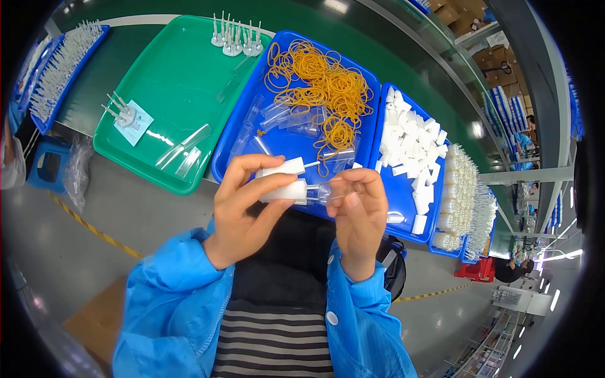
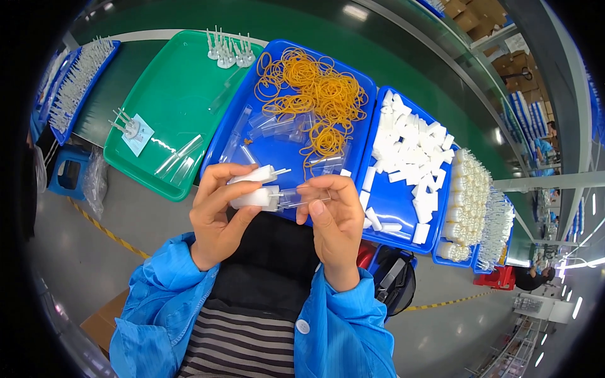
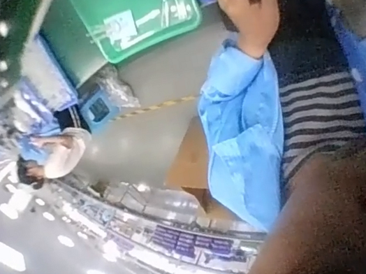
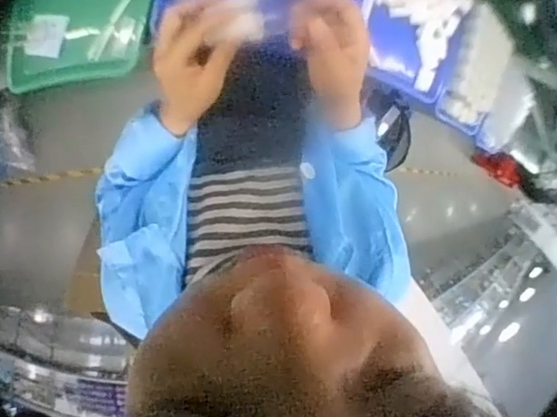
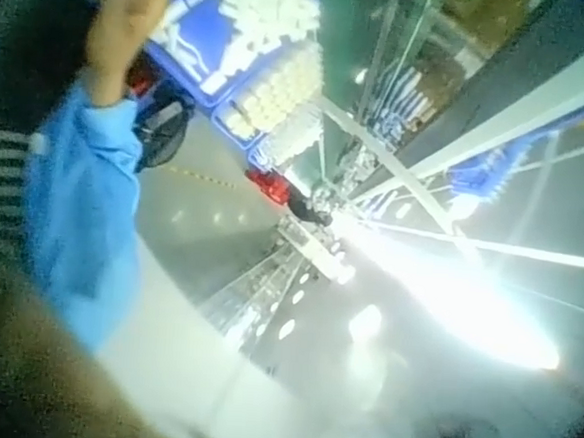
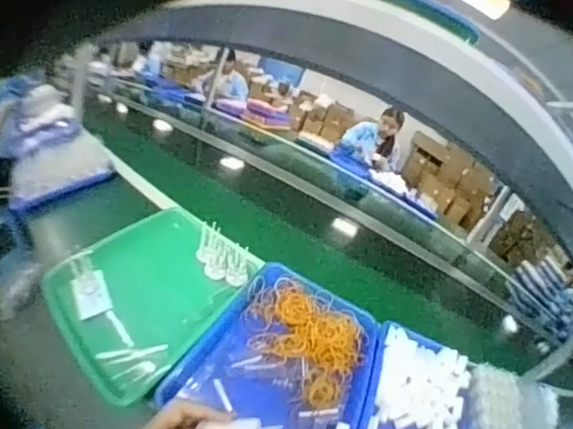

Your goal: The person assembles components by fitting foam pieces onto the metal pins, sliding clear plastic sleeves over them, and securing the pieces together with rubber bands.

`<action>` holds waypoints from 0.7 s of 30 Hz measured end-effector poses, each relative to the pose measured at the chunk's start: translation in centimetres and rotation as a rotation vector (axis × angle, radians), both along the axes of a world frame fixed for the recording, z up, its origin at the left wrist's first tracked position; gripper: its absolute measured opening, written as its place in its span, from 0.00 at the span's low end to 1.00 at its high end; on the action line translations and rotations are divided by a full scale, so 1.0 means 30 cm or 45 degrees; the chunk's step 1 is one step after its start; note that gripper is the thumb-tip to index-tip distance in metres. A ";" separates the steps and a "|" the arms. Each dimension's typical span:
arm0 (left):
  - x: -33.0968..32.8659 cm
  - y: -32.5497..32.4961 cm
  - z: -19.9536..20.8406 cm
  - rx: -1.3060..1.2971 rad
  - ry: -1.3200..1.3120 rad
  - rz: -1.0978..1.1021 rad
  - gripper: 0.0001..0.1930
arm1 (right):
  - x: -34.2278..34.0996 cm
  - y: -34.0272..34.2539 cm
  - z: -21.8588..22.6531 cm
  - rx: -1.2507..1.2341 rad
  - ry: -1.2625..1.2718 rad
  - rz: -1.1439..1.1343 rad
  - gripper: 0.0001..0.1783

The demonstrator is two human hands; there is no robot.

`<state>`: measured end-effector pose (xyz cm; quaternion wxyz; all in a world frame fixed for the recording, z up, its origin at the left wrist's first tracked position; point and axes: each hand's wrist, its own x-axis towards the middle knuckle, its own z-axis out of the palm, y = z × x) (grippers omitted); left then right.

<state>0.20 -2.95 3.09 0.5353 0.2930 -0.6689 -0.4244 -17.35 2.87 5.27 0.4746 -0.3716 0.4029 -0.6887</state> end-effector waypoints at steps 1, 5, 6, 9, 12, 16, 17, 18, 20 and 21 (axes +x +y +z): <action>0.001 0.001 0.010 -0.022 -0.027 0.002 0.16 | -0.004 0.001 -0.001 0.003 0.004 0.001 0.16; -0.006 0.004 0.015 -0.056 -0.027 0.008 0.17 | -0.017 0.005 -0.007 0.043 -0.207 0.118 0.17; -0.006 0.003 0.015 -0.054 -0.023 0.007 0.17 | -0.020 0.005 -0.009 0.050 -0.283 0.132 0.17; 0.001 -0.001 0.016 -0.104 -0.060 0.039 0.16 | -0.025 0.003 -0.020 0.032 -0.386 0.088 0.16; 0.006 -0.001 0.014 -0.127 -0.084 0.064 0.16 | -0.004 0.006 -0.012 0.009 0.055 -0.215 0.14; -0.005 0.004 0.014 -0.061 -0.050 0.054 0.16 | 0.009 0.022 -0.015 -0.078 0.275 -0.253 0.11; -0.005 0.004 0.013 -0.040 -0.038 0.055 0.16 | 0.011 0.020 -0.015 -0.074 0.272 -0.250 0.11; -0.005 0.004 0.013 -0.040 -0.033 0.054 0.16 | 0.013 0.022 -0.009 -0.089 0.358 -0.255 0.11; -0.005 0.001 0.011 -0.088 -0.042 0.058 0.16 | 0.019 0.027 -0.002 -0.102 0.449 -0.262 0.11; -0.006 0.000 0.010 -0.086 -0.044 0.060 0.16 | 0.021 0.027 -0.004 -0.105 0.458 -0.265 0.10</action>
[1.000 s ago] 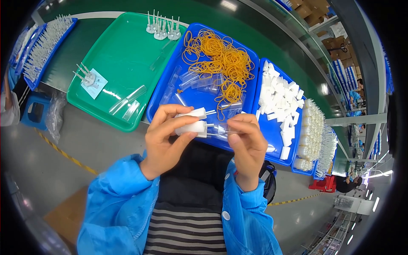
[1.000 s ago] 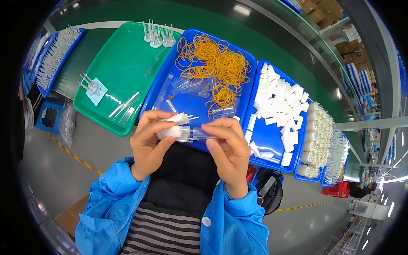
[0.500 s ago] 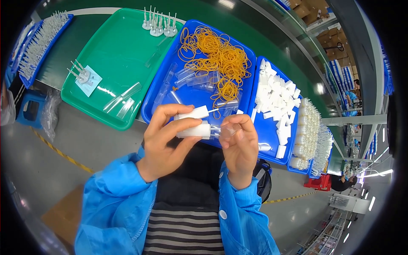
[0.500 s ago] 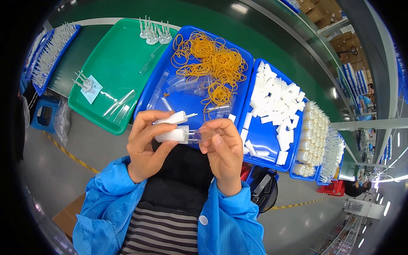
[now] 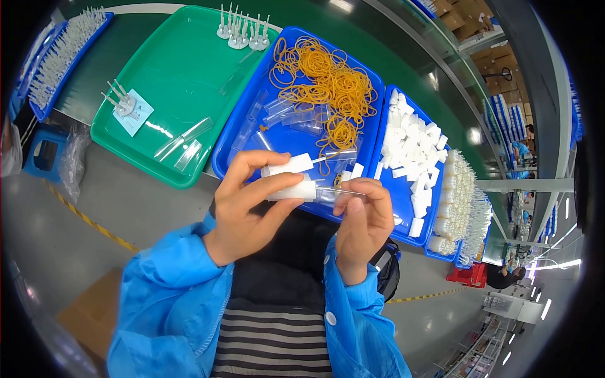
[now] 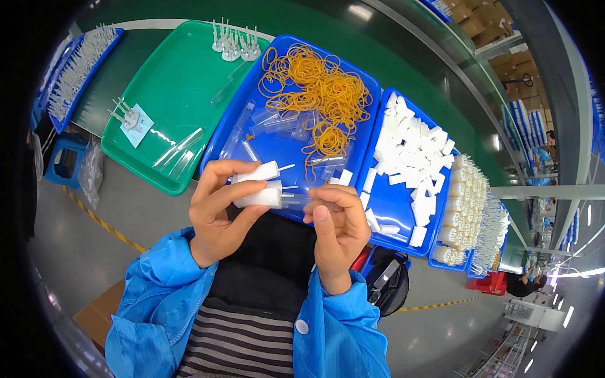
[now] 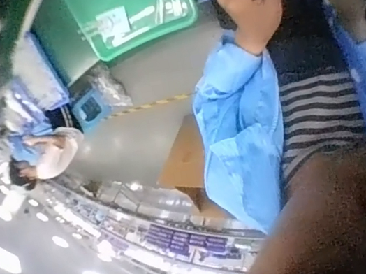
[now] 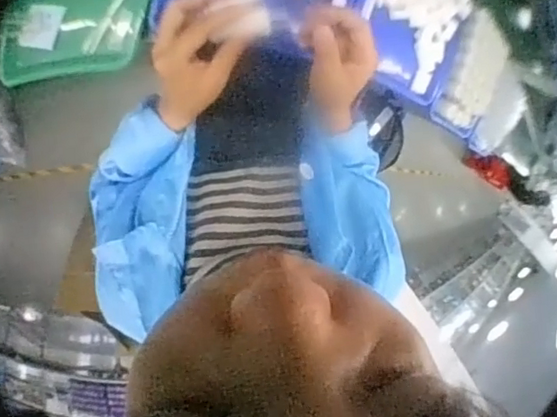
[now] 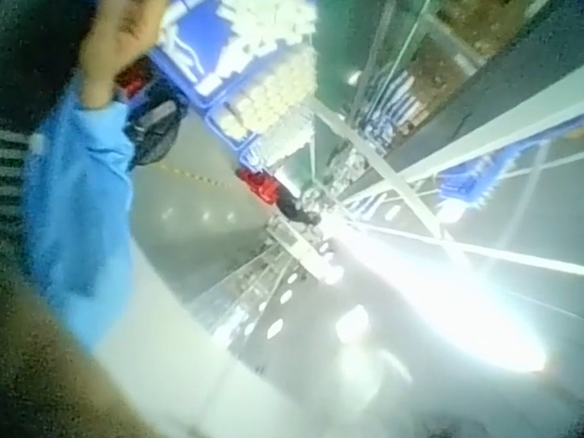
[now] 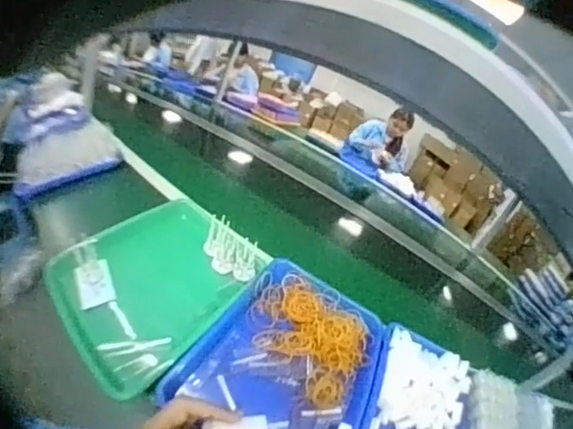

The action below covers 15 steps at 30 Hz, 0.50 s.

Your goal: The person assembles components by fitting foam pieces onto the metal pins, sliding clear plastic sleeves over them, and securing the pieces together with rubber bands.

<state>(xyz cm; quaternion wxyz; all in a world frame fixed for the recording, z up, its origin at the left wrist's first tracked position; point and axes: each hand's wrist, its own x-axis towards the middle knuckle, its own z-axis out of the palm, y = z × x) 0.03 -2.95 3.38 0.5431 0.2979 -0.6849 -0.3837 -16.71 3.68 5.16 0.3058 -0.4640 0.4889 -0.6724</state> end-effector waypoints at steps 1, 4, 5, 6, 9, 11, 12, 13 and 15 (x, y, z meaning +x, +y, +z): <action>-0.001 -0.001 -0.001 -0.012 -0.014 0.010 0.16 | 0.002 0.000 -0.002 -0.002 0.010 -0.004 0.10; -0.004 -0.006 -0.001 -0.042 -0.040 0.024 0.16 | 0.002 0.003 -0.010 -0.006 0.009 0.001 0.10; -0.005 -0.009 0.000 -0.062 -0.051 0.029 0.16 | 0.000 0.001 -0.011 -0.005 0.010 0.000 0.10; -0.002 -0.009 0.002 -0.061 -0.053 0.031 0.16 | 0.003 0.000 -0.010 -0.008 0.048 -0.012 0.10; 0.004 -0.012 0.004 -0.095 -0.072 0.014 0.15 | 0.012 -0.003 -0.003 -0.019 0.142 -0.047 0.10; 0.005 -0.015 -0.005 -0.104 -0.059 -0.058 0.14 | 0.018 -0.002 0.001 -0.030 0.204 -0.072 0.10; 0.005 -0.015 -0.005 -0.108 -0.053 -0.057 0.14 | 0.019 -0.001 -0.001 -0.024 0.195 -0.085 0.10; 0.006 -0.012 -0.004 -0.083 -0.056 -0.081 0.14 | 0.019 0.000 -0.003 -0.018 0.187 -0.098 0.10; 0.008 -0.013 -0.004 -0.064 -0.054 -0.098 0.14 | 0.019 0.001 -0.004 -0.019 0.193 -0.094 0.10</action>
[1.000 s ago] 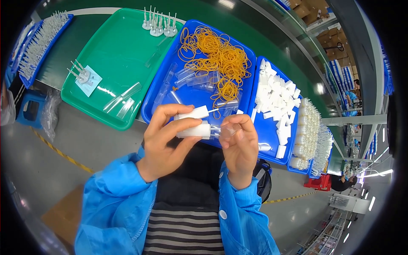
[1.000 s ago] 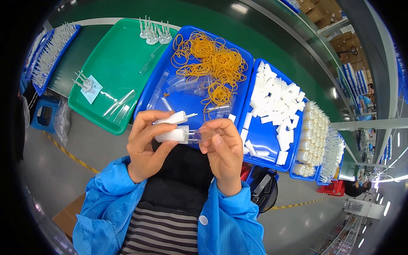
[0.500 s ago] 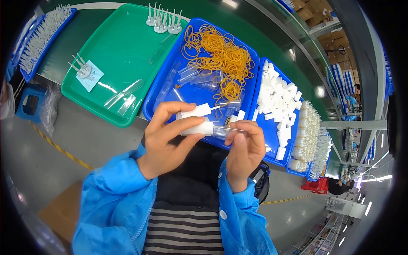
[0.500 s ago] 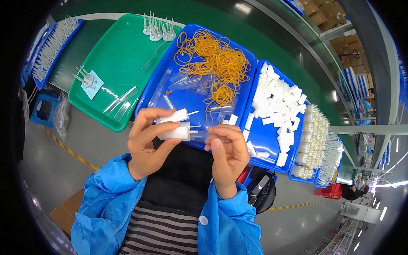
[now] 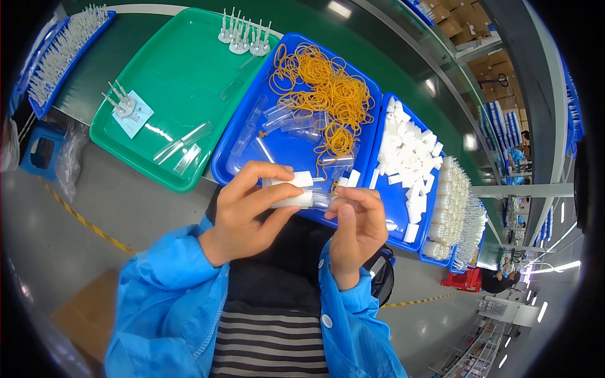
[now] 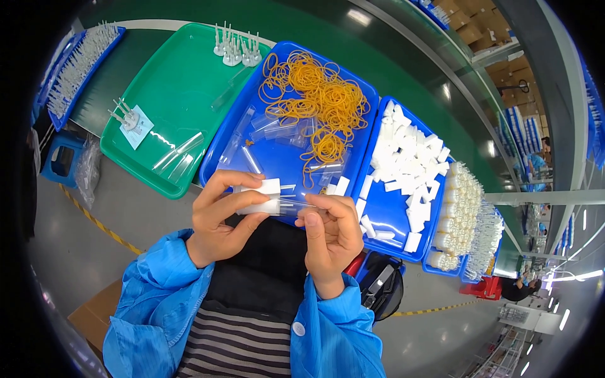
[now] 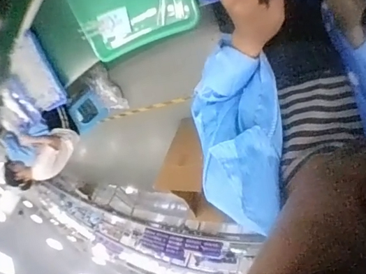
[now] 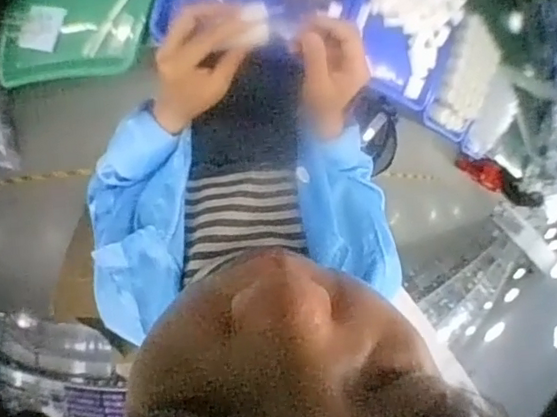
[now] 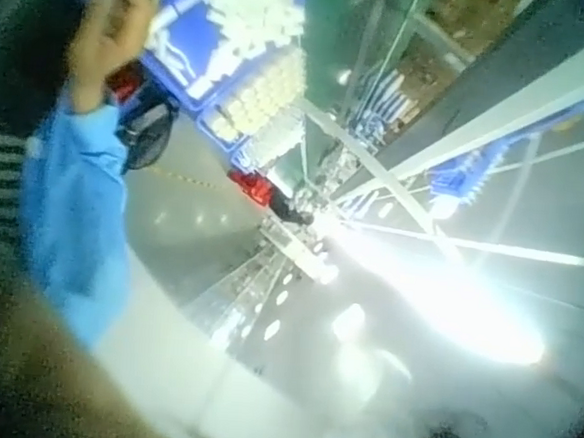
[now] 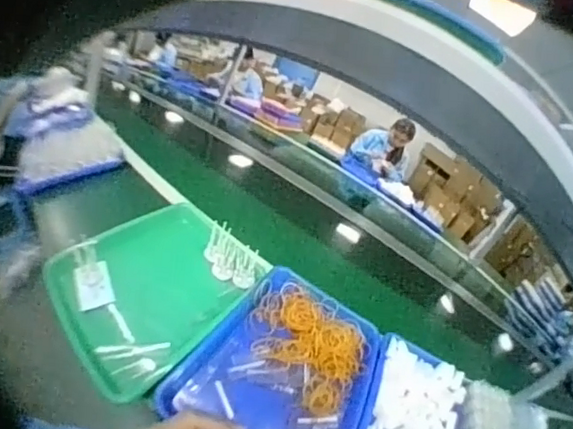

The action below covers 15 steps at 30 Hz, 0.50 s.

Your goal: The person assembles components by fitting foam pieces onto the metal pins, sliding clear plastic sleeves over them, and securing the pieces together with rubber bands.

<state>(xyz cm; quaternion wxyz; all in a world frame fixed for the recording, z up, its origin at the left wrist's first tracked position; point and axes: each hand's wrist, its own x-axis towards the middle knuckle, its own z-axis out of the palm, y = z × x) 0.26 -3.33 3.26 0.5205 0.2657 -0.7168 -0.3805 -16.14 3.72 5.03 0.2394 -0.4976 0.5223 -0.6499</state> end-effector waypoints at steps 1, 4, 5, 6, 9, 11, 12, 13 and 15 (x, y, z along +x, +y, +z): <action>0.001 -0.002 -0.004 -0.041 0.000 0.016 0.13 | 0.002 0.000 0.000 0.004 -0.002 0.003 0.10; 0.002 -0.006 -0.011 -0.093 0.005 0.036 0.13 | 0.004 -0.001 0.006 0.023 0.076 0.016 0.10; 0.002 -0.007 -0.011 -0.098 0.001 0.038 0.13 | 0.003 -0.007 0.007 0.019 0.082 0.016 0.10; 0.001 -0.004 -0.009 -0.098 0.006 0.034 0.13 | 0.004 -0.010 0.009 0.004 0.141 0.037 0.10; -0.006 0.004 -0.004 -0.063 0.015 0.039 0.15 | 0.006 -0.023 -0.005 0.014 0.036 0.086 0.16; -0.017 0.008 -0.001 -0.032 0.023 0.037 0.19 | 0.002 -0.037 -0.019 0.072 -0.153 -0.004 0.20; -0.017 0.008 -0.007 -0.037 0.012 0.031 0.19 | 0.004 -0.032 -0.031 0.136 -0.174 0.010 0.26; -0.019 0.007 -0.017 -0.079 0.012 0.045 0.20 | 0.011 -0.038 -0.042 0.130 -0.188 0.004 0.26; -0.028 0.010 -0.033 -0.126 -0.004 0.045 0.21 | 0.044 -0.059 -0.048 0.010 0.299 -0.085 0.39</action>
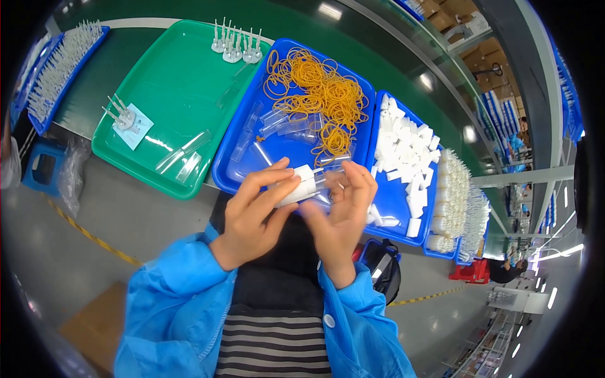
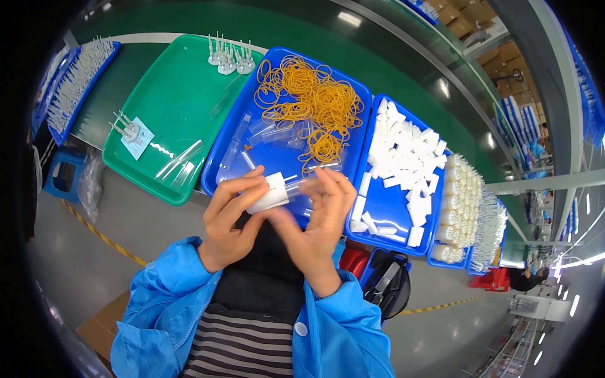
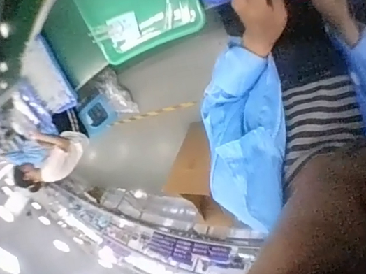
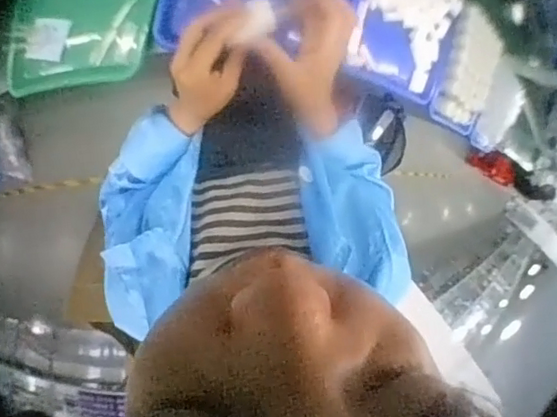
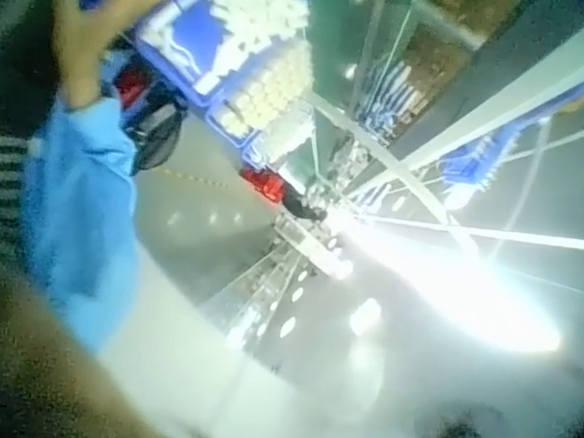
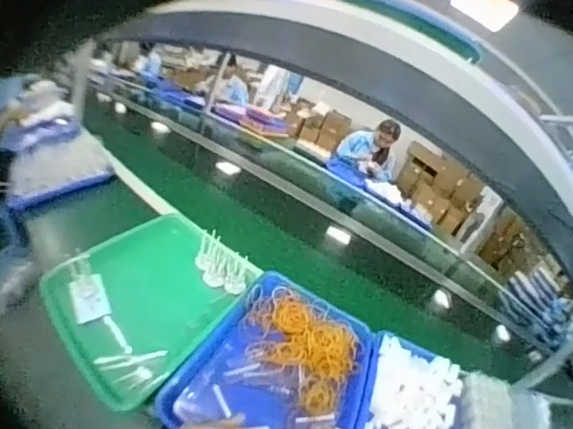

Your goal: The person assembles components by fitting foam pieces onto the metal pins, sliding clear plastic sleeves over them, and securing the pieces together with rubber bands.

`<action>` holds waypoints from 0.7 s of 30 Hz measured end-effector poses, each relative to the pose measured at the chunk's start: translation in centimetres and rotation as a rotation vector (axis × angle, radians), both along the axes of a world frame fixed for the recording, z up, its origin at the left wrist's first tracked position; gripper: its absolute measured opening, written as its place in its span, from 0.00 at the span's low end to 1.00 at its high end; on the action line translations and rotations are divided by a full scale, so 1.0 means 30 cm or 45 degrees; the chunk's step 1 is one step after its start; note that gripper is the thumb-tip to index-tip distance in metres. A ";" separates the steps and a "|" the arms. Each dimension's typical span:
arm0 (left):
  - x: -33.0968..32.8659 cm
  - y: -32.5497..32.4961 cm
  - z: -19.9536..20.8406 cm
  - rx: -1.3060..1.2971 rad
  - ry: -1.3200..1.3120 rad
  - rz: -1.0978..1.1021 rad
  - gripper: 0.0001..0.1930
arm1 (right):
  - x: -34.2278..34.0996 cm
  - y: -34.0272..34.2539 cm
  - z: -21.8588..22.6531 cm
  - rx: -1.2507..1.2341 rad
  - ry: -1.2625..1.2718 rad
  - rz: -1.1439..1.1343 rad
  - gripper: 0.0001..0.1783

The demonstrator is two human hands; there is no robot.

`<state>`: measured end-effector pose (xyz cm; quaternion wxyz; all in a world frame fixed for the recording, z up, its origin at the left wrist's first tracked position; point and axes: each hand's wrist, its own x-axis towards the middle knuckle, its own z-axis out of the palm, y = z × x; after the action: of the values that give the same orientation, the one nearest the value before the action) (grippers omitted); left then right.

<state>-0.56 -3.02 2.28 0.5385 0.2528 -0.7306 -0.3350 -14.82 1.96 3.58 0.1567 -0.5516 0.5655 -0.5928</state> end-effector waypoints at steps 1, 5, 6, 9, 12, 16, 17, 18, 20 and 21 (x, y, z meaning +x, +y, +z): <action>-0.008 0.004 -0.005 -0.068 -0.015 0.096 0.22 | 0.026 0.010 0.026 0.170 0.175 -0.070 0.54; -0.025 0.014 -0.038 -0.217 -0.025 0.230 0.25 | 0.071 -0.006 0.027 0.210 0.582 -0.346 0.53; -0.028 0.015 -0.040 -0.240 -0.012 0.234 0.26 | 0.071 -0.004 0.022 0.212 0.574 -0.350 0.53; -0.023 0.017 -0.033 -0.210 -0.005 0.245 0.26 | 0.078 -0.006 0.006 0.004 0.692 -0.387 0.41; -0.016 0.011 -0.041 -0.228 0.005 0.255 0.26 | 0.084 -0.011 0.011 -0.072 0.823 -0.373 0.40; 0.000 0.002 -0.043 -0.194 -0.005 0.273 0.25 | 0.089 -0.024 0.006 -0.066 0.800 -0.353 0.40; 0.012 -0.006 -0.038 -0.196 -0.002 0.273 0.25 | 0.074 -0.039 0.018 -0.014 0.745 -0.209 0.41; 0.039 -0.019 -0.035 -0.191 -0.056 0.313 0.25 | 0.060 -0.054 0.026 0.037 0.681 -0.060 0.42; 0.100 -0.045 -0.026 -0.102 -0.093 0.401 0.25 | 0.026 -0.072 0.046 0.084 0.440 0.047 0.35; 0.126 -0.058 -0.019 0.056 -0.014 0.400 0.25 | -0.011 -0.084 0.031 0.073 0.514 0.031 0.30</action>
<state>3.22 -4.77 1.72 0.5745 0.3775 -0.6777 -0.2613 -15.14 -0.55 4.52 0.0627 -0.6613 0.5954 -0.4519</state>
